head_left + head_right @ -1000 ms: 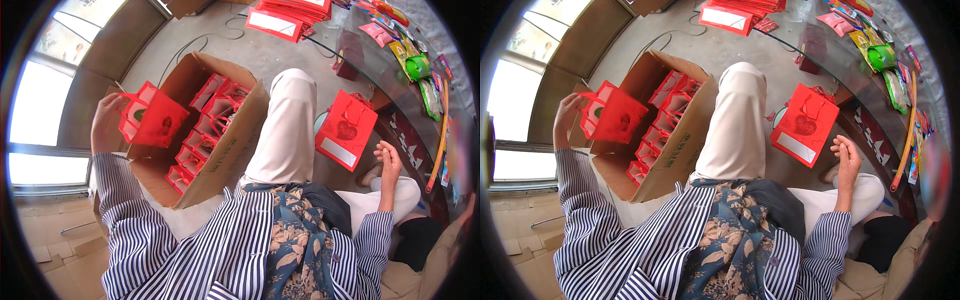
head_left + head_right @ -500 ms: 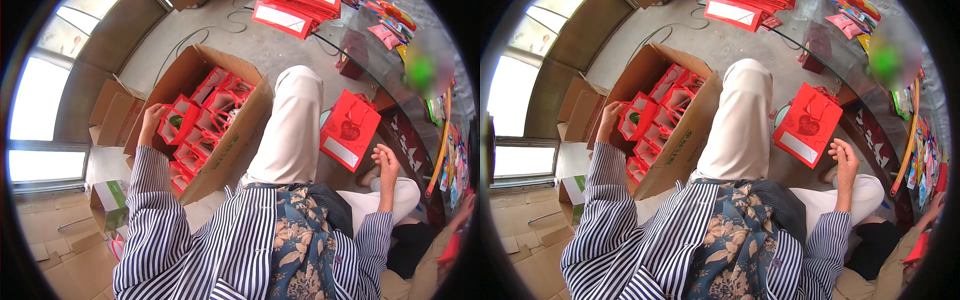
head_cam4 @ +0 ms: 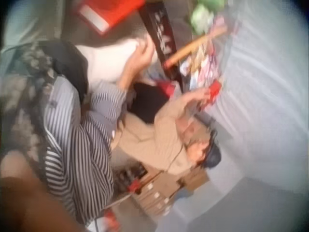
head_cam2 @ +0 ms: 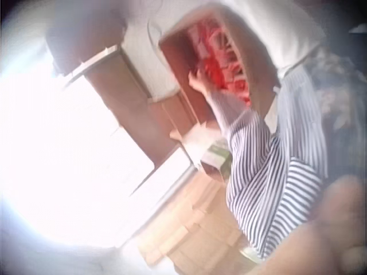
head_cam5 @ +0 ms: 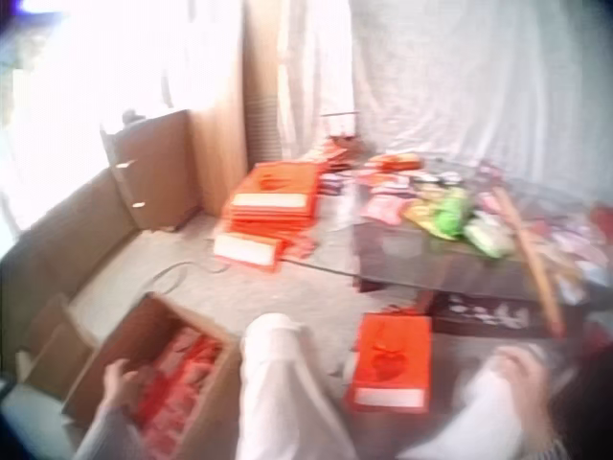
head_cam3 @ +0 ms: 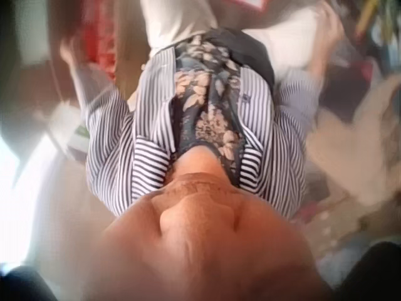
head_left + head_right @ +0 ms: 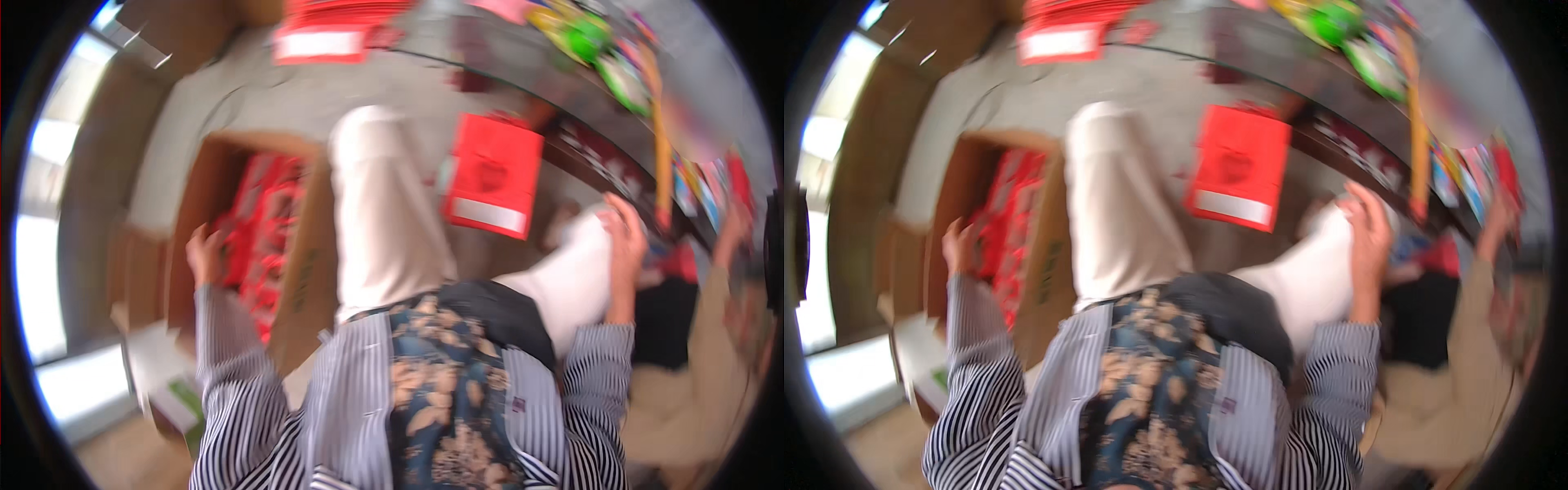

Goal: Packing small snacks and items into red gift bags.

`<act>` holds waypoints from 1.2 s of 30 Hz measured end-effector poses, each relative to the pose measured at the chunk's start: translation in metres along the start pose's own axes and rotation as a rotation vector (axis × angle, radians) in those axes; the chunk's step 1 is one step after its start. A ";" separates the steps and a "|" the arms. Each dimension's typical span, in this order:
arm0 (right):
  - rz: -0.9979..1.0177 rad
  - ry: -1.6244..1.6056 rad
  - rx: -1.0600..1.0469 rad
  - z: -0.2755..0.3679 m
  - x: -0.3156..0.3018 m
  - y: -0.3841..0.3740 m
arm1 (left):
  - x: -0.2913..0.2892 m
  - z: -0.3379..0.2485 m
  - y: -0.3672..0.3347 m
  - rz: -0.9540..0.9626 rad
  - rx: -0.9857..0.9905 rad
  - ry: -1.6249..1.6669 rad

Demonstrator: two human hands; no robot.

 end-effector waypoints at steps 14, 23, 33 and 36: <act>-0.818 0.500 0.051 -0.061 -0.189 0.161 | 0.199 -0.213 0.024 0.183 1.145 -0.156; -1.009 0.464 0.543 -0.144 -0.226 0.360 | 0.304 -0.261 0.097 0.408 1.431 -0.176; -0.804 0.254 0.719 -0.142 -0.177 0.355 | 0.345 -0.280 0.090 0.597 1.285 -0.085; -0.766 0.142 0.804 -0.104 -0.151 0.336 | 0.360 -0.275 0.084 0.724 1.227 0.091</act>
Point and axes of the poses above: each hand's wrist, its own y-axis away from the middle knuckle, its own x-axis out of the palm, z = x × y, the point moved 4 cm from there along -y, towards the middle knuckle, and after that the axes turned 3 degrees about -z, right-handed, at the moved point
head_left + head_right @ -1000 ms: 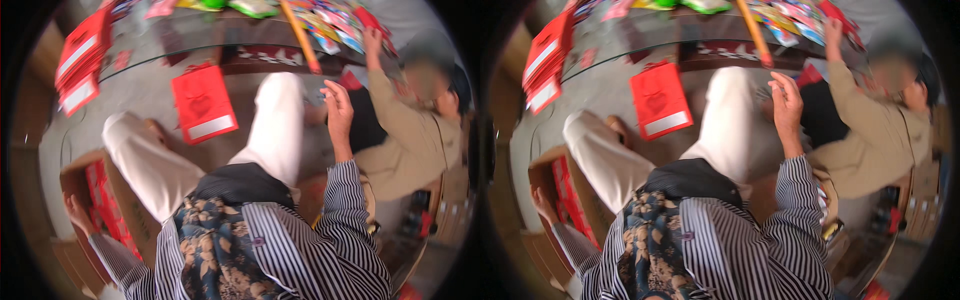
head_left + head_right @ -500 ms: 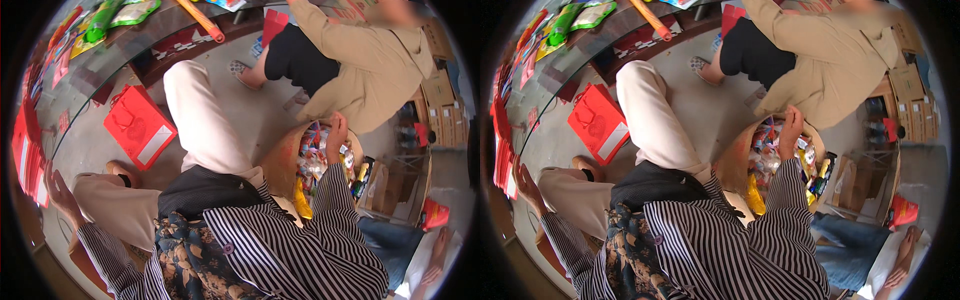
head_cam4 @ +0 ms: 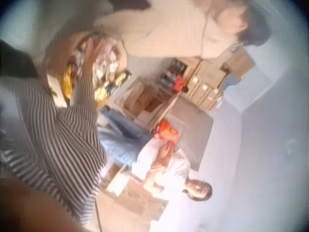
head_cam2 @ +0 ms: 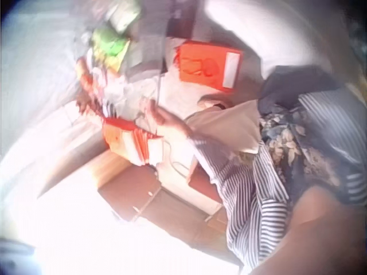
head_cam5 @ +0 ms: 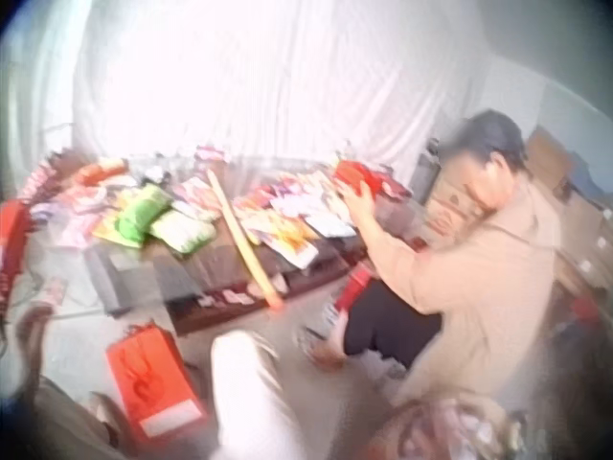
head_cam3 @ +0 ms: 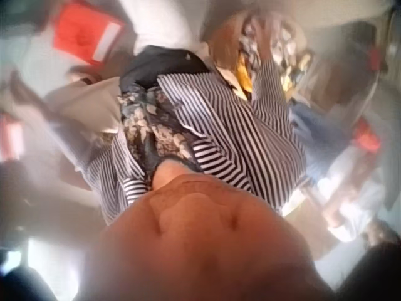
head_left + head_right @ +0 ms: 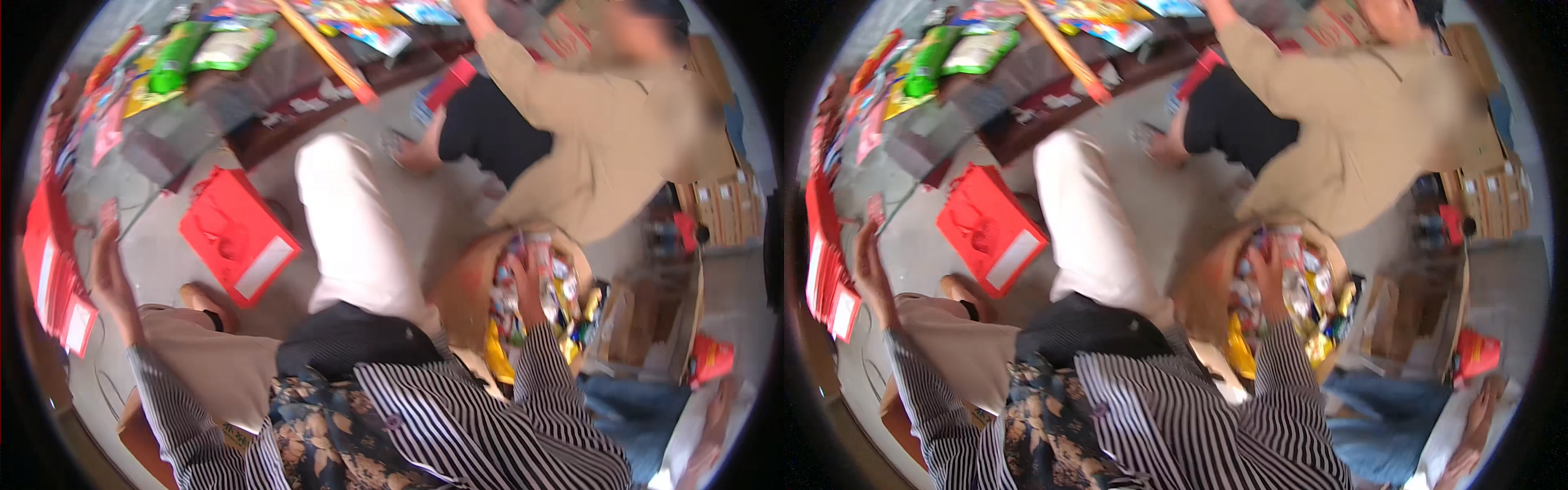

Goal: Packing small snacks and items into red gift bags.

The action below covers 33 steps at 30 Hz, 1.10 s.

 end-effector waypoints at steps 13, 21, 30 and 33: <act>-0.152 0.962 -0.133 -0.043 -0.042 -0.033 | 0.074 -0.098 -0.011 0.080 0.088 0.038; -0.094 -0.108 0.290 -0.074 -0.027 -0.029 | 0.073 -0.100 -0.006 0.184 0.099 0.013; -0.058 0.037 0.258 -0.153 -0.029 -0.053 | 0.091 -0.093 -0.003 0.247 0.167 -0.041; -0.063 0.082 0.241 -0.175 -0.033 -0.063 | 0.096 -0.096 -0.005 0.287 0.156 -0.031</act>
Point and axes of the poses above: each hand's wrist, its own y-axis away from the middle knuckle, its own x-axis out of the palm, z = x × y, the point moved 4 cm from there along -y, towards the middle knuckle, and after that the axes turned 3 degrees about -z, right-handed, at the moved point
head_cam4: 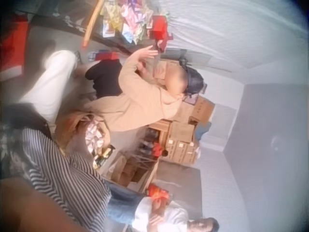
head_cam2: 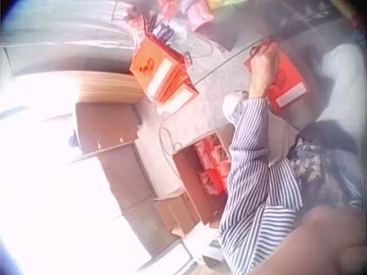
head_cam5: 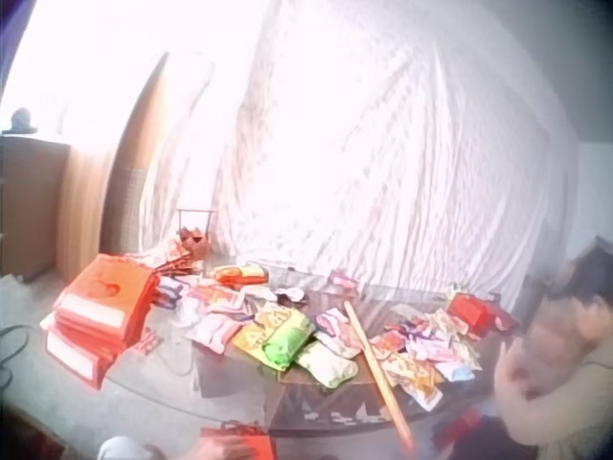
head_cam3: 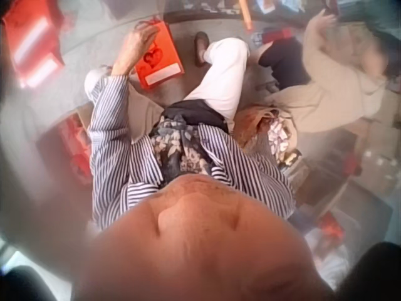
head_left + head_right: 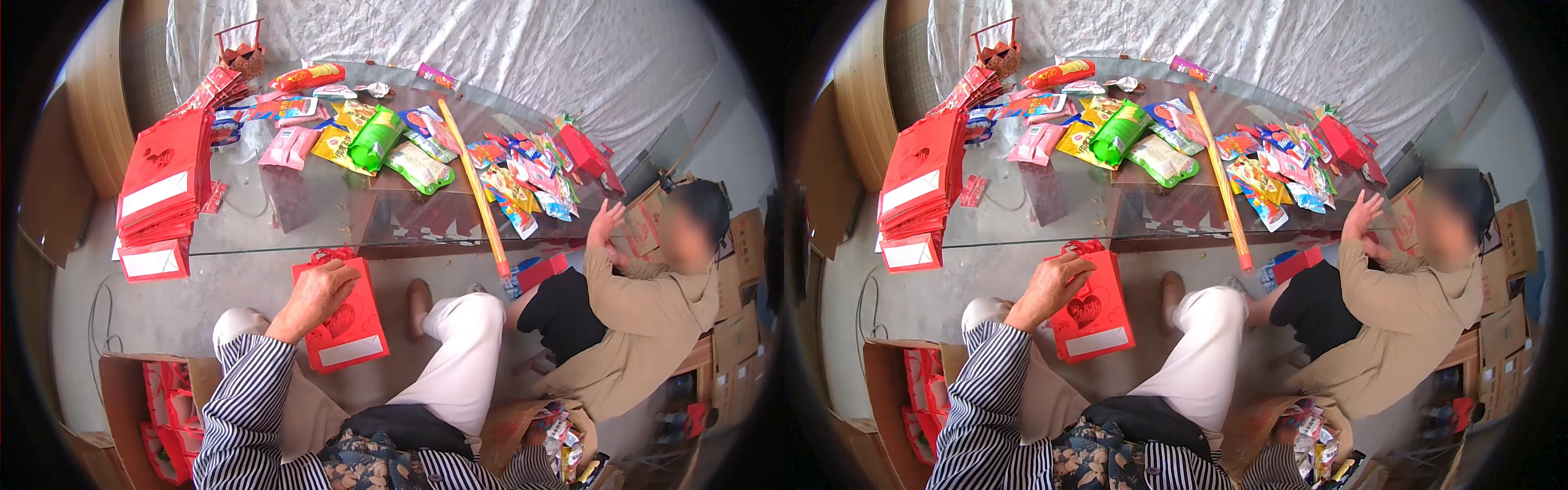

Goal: Packing small snacks and items into red gift bags.

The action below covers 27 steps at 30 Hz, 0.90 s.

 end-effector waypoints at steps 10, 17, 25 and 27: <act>-0.183 -0.299 -0.129 -0.014 -0.065 0.023 | 0.007 -0.005 0.000 0.083 0.045 0.014; -0.353 -0.182 -0.425 0.155 -0.118 0.077 | 0.013 -0.013 -0.006 0.134 0.027 0.056; 0.212 -0.739 -0.352 0.414 0.067 0.133 | 0.005 -0.001 0.004 0.122 -0.002 0.044; 0.392 -0.725 -0.355 0.469 0.129 0.155 | 0.005 0.007 0.008 0.117 -0.015 0.035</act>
Point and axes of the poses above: each hand's wrist, its own y-axis away from the middle knuckle, its own x-axis out of the palm, z = x × y, the point moved 4 cm from there along -y, towards the middle knuckle, and after that the axes turned 3 degrees about -z, right-handed, at the moved point
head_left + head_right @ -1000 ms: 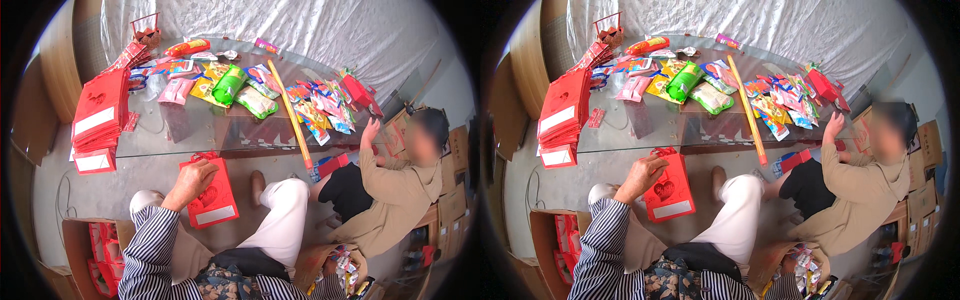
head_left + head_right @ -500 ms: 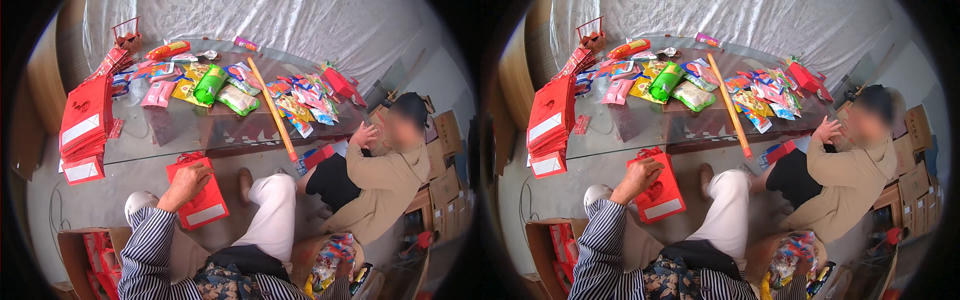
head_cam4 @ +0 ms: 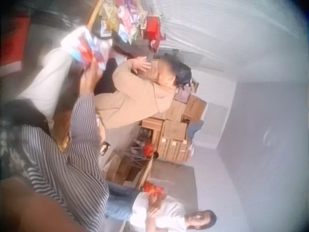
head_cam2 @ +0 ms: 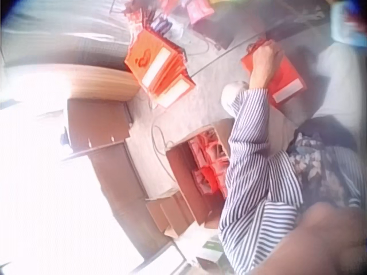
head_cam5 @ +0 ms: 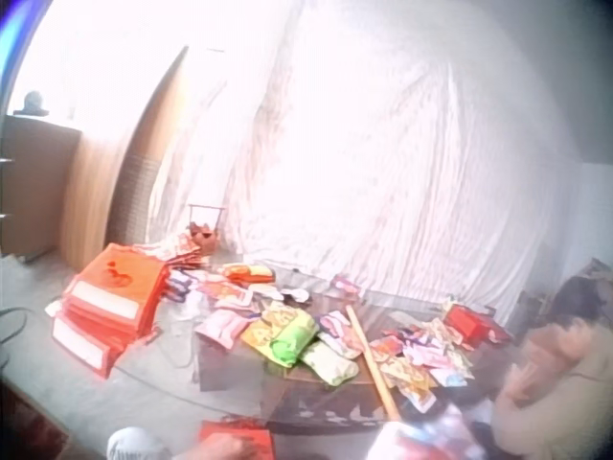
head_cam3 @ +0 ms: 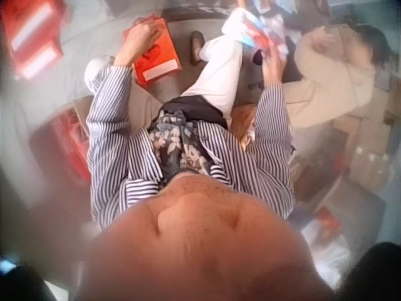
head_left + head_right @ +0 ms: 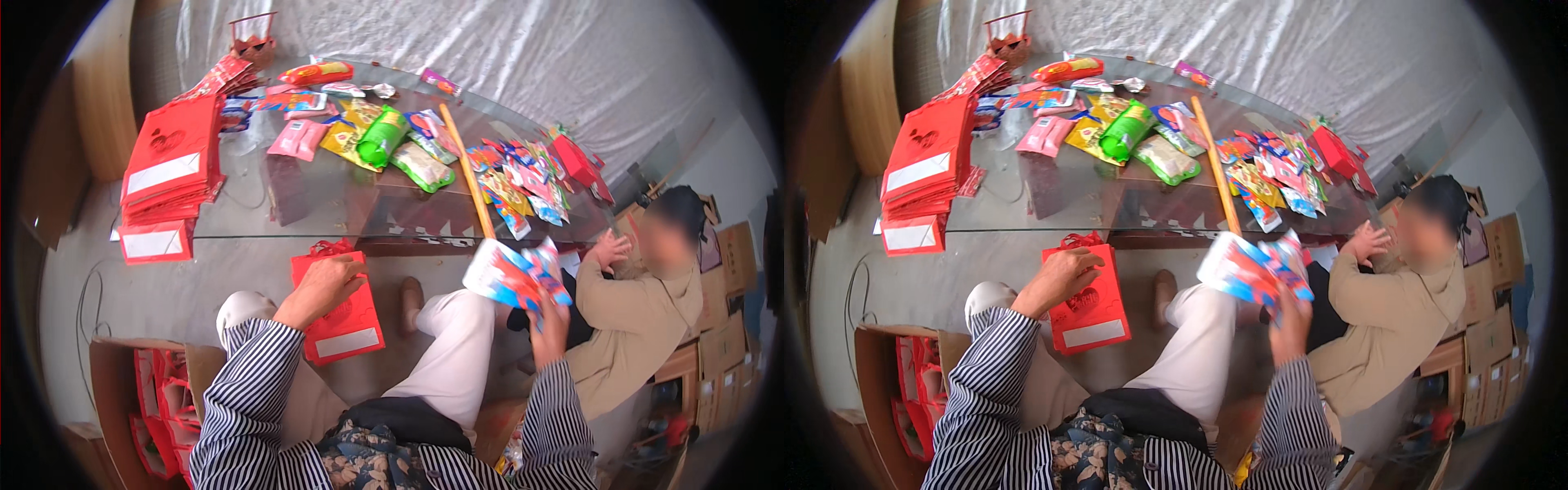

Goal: Packing small snacks and items into red gift bags.

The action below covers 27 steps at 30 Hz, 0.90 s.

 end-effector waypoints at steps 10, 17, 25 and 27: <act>0.682 -0.149 0.001 -0.046 0.320 -0.036 | -0.016 0.019 -0.003 -0.251 -0.204 -0.006; 0.704 0.041 -0.046 -0.081 0.287 -0.009 | -0.031 0.038 -0.002 -0.400 -0.368 0.062; 0.740 0.131 -0.084 -0.081 0.252 -0.025 | -0.013 0.028 -0.010 -0.308 -0.286 0.090; 0.718 0.144 -0.098 -0.076 0.244 -0.028 | -0.008 0.022 -0.017 -0.266 -0.260 0.081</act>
Point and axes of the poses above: each hand's wrist, its own y-axis away from the middle knuckle, its own x-axis out of the palm, z = x × y, the point moved 4 cm from there along -y, towards the middle knuckle, and after that the axes turned 3 degrees about -z, right-handed, at the moved point
